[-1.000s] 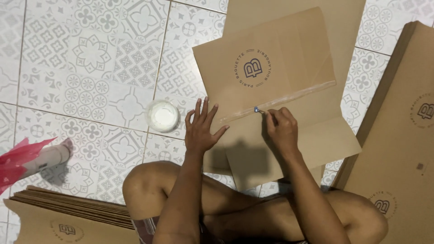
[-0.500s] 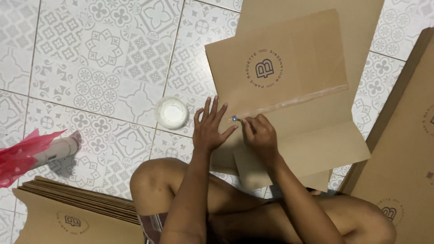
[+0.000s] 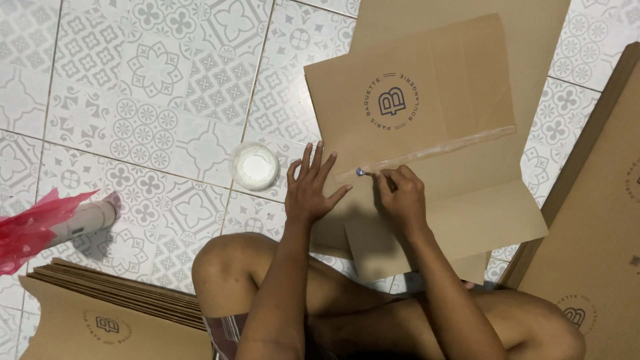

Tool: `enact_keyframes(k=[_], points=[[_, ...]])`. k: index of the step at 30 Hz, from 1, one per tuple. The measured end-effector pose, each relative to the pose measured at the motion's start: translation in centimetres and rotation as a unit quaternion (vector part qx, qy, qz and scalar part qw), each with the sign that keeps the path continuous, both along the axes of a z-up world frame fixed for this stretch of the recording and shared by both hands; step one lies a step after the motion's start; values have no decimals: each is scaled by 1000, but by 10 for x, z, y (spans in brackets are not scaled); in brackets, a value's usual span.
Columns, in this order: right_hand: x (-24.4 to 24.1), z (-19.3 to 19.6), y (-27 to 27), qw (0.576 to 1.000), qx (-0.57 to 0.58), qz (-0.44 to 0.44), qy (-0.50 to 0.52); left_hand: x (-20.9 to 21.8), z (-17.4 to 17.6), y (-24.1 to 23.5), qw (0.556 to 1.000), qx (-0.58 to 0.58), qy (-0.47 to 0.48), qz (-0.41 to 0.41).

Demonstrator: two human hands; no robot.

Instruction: The person sits on the floor and folds a flat brown paper bag into shape. They then use a small brush to apply white glue from a container along the bag's seam and press the edges together to seal it.

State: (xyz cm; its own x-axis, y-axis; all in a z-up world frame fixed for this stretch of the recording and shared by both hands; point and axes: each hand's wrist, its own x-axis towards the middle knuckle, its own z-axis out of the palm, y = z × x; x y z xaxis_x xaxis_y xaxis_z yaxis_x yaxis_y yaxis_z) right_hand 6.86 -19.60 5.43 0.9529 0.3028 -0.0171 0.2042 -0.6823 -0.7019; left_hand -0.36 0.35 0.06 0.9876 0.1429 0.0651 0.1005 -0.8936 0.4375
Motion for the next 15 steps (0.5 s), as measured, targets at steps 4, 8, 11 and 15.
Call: enact_keyframes(k=[4, 8, 11, 15], points=[[-5, -9, 11, 1000, 21, 20, -11, 0, -1, 0, 1000, 6, 1, -2], [-12, -1, 29, 998, 47, 29, 30, -1, -5, 0, 1000, 3, -5, 1], [-10, 4, 30, 998, 49, 26, 43, -1, -4, -1, 1000, -2, -2, 1], [-3, 11, 19, 999, 31, 25, 19, 0, -2, 0, 1000, 7, 8, -1]])
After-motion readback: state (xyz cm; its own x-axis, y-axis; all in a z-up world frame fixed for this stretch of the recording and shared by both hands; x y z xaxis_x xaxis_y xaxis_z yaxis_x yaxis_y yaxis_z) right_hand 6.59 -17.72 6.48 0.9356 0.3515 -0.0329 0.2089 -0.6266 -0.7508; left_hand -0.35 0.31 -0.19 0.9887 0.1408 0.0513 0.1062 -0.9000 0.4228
